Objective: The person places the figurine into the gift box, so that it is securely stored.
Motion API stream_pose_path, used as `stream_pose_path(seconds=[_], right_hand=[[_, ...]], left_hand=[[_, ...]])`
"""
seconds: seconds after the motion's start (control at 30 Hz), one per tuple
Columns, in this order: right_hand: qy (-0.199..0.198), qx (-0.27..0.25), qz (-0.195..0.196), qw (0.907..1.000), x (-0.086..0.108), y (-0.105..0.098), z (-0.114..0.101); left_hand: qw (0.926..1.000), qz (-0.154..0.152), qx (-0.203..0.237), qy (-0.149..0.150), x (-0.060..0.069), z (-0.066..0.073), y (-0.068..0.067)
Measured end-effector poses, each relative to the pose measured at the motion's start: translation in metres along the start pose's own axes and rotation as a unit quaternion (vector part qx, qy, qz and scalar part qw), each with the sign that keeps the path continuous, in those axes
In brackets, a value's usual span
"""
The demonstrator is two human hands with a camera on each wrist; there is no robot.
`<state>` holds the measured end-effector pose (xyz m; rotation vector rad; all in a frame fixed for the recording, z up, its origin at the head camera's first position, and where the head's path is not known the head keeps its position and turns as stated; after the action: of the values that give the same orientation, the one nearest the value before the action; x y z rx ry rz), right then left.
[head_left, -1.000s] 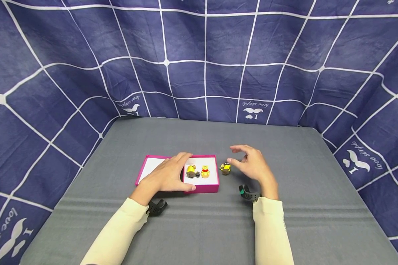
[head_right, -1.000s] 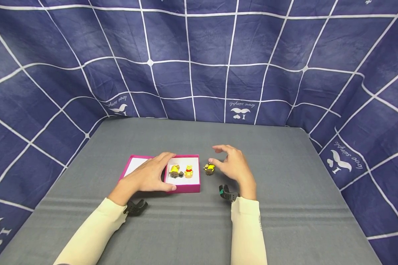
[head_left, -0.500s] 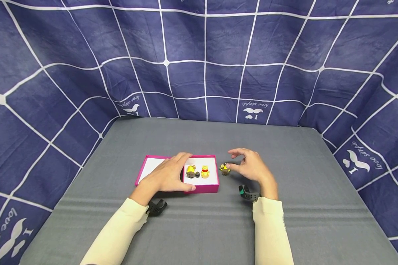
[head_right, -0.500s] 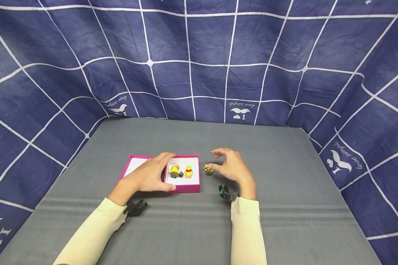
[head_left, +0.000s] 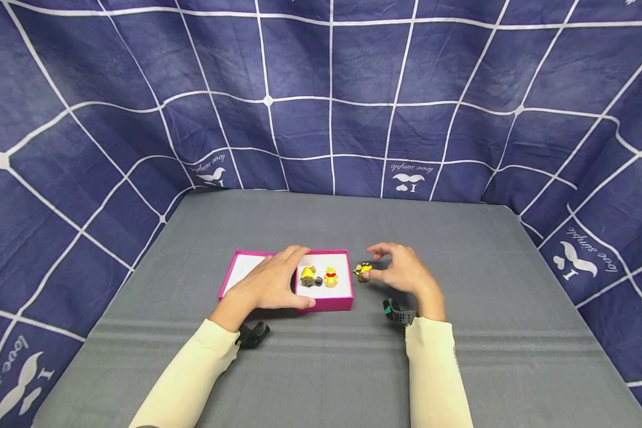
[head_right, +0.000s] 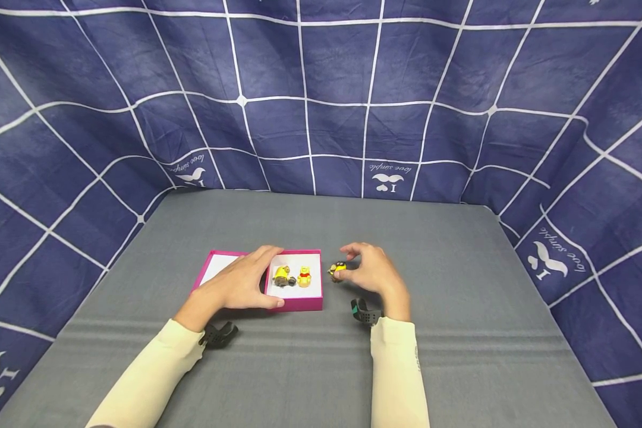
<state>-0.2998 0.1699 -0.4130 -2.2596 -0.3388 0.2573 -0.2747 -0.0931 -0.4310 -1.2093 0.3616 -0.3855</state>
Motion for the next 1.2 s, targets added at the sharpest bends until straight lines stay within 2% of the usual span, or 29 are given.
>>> stream_pose_path(seconds=[0.63,1.2], right_hand=[[0.034,0.025,-0.015,0.999,-0.002,0.011,0.014],[0.037,0.052,-0.028,0.9976,-0.004,0.02,0.016]], left_hand=[[1.0,-0.001,-0.001,-0.001,0.0,0.0,0.0],[1.0,0.005,0.002,0.001,0.002,0.003,-0.003]])
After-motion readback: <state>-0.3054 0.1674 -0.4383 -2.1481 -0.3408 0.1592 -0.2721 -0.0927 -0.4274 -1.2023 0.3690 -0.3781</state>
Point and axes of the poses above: each hand's wrist, its own x-axis away from the middle knuckle, its own y-axis out of the palm, z = x × y, the point moved 7 cm from there along -x, towards the middle knuckle
